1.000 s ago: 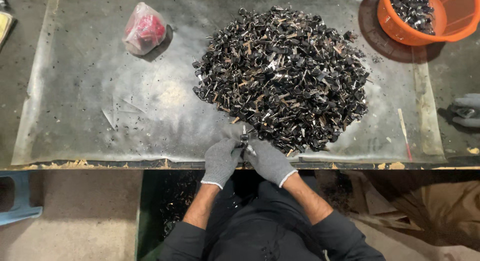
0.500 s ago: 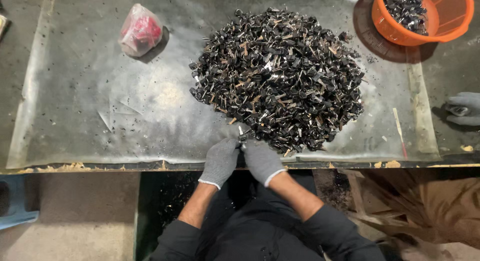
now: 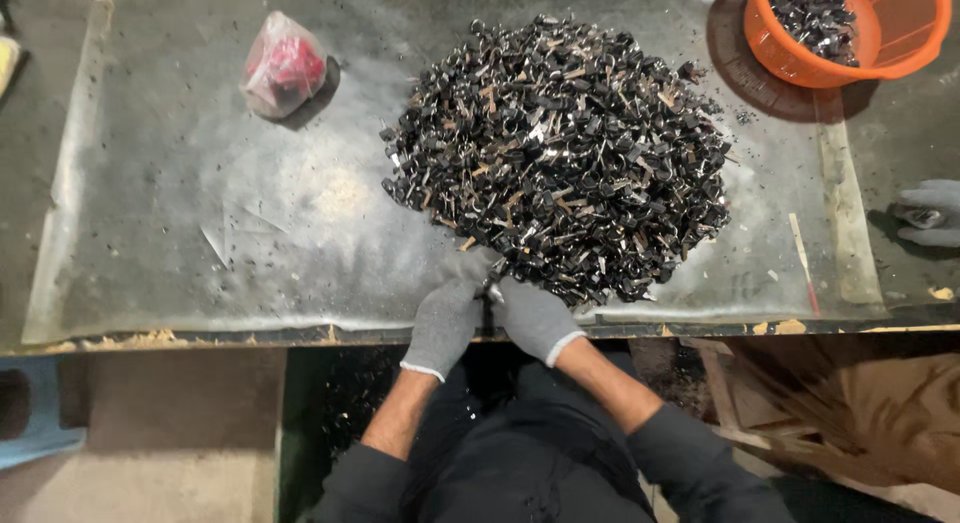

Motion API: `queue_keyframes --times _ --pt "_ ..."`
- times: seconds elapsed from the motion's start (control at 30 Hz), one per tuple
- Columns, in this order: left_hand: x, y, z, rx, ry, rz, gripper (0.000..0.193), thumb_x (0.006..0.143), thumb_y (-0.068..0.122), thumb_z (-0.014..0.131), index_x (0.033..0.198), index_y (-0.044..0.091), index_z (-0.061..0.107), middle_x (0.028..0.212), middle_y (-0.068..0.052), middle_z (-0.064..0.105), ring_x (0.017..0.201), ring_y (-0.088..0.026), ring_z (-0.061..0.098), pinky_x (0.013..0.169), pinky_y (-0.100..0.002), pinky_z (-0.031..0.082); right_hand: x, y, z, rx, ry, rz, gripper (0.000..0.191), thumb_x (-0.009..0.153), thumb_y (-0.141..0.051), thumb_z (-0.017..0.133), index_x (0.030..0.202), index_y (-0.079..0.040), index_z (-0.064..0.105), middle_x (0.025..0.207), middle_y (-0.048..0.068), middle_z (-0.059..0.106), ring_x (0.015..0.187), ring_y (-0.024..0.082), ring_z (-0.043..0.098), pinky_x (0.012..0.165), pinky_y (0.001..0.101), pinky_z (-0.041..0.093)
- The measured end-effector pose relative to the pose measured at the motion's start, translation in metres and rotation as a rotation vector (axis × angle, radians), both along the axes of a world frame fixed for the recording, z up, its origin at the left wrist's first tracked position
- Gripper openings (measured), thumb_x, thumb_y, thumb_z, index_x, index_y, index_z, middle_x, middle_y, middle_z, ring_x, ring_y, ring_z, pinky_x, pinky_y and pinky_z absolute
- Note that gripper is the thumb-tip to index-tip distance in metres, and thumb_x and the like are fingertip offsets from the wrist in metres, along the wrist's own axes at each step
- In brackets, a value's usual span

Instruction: The person, wearing gray gloves, picks small black metal clip-like parts one at a time from a large pile on a metal workbench, briefly handles each piece, and drops selected pieces into a green bin below the table edge. An orange bucket holding more of the same parts sits at the side of the table.

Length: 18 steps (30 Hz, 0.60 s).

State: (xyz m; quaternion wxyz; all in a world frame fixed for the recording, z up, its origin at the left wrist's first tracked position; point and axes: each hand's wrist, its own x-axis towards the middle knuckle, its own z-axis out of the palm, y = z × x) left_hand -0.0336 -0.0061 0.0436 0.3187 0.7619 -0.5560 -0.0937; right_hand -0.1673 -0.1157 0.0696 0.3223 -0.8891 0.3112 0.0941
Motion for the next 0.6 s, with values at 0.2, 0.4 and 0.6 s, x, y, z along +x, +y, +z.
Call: queue_keyframes --times 0.2,0.4,0.6 --pt "-0.006 0.002 0.002 0.064 -0.005 0.053 0.018 0.084 0.009 0.067 0.101 0.007 0.072 0.092 -0.016 0.071 0.087 -0.038 0.069 0.077 -0.050 0.054 0.002 -0.002 0.001 -0.137 0.006 -0.062 0.022 0.096 -0.024 0.058 0.103 -0.004 0.063 0.097 0.022 0.071 0.089 0.043 0.070 0.076 0.0554 0.057" --pt "-0.005 0.005 0.001 0.018 0.201 0.185 0.048 0.079 0.009 0.071 0.125 0.000 0.062 0.100 -0.019 0.070 0.089 -0.040 0.069 0.076 -0.050 0.054 -0.006 0.000 0.006 -0.034 -0.102 -0.112 0.029 0.099 -0.029 0.057 0.108 -0.003 0.062 0.092 0.022 0.071 0.086 0.043 0.070 0.073 0.0527 0.056" --pt "-0.011 0.004 -0.001 -0.084 0.068 0.098 0.037 0.082 0.002 0.065 0.118 0.009 0.069 0.100 -0.017 0.072 0.091 -0.038 0.071 0.080 -0.048 0.057 -0.003 0.013 0.002 -0.275 -0.091 -0.034 0.023 0.100 -0.021 0.056 0.110 -0.001 0.063 0.101 0.021 0.071 0.091 0.037 0.073 0.075 0.0484 0.060"
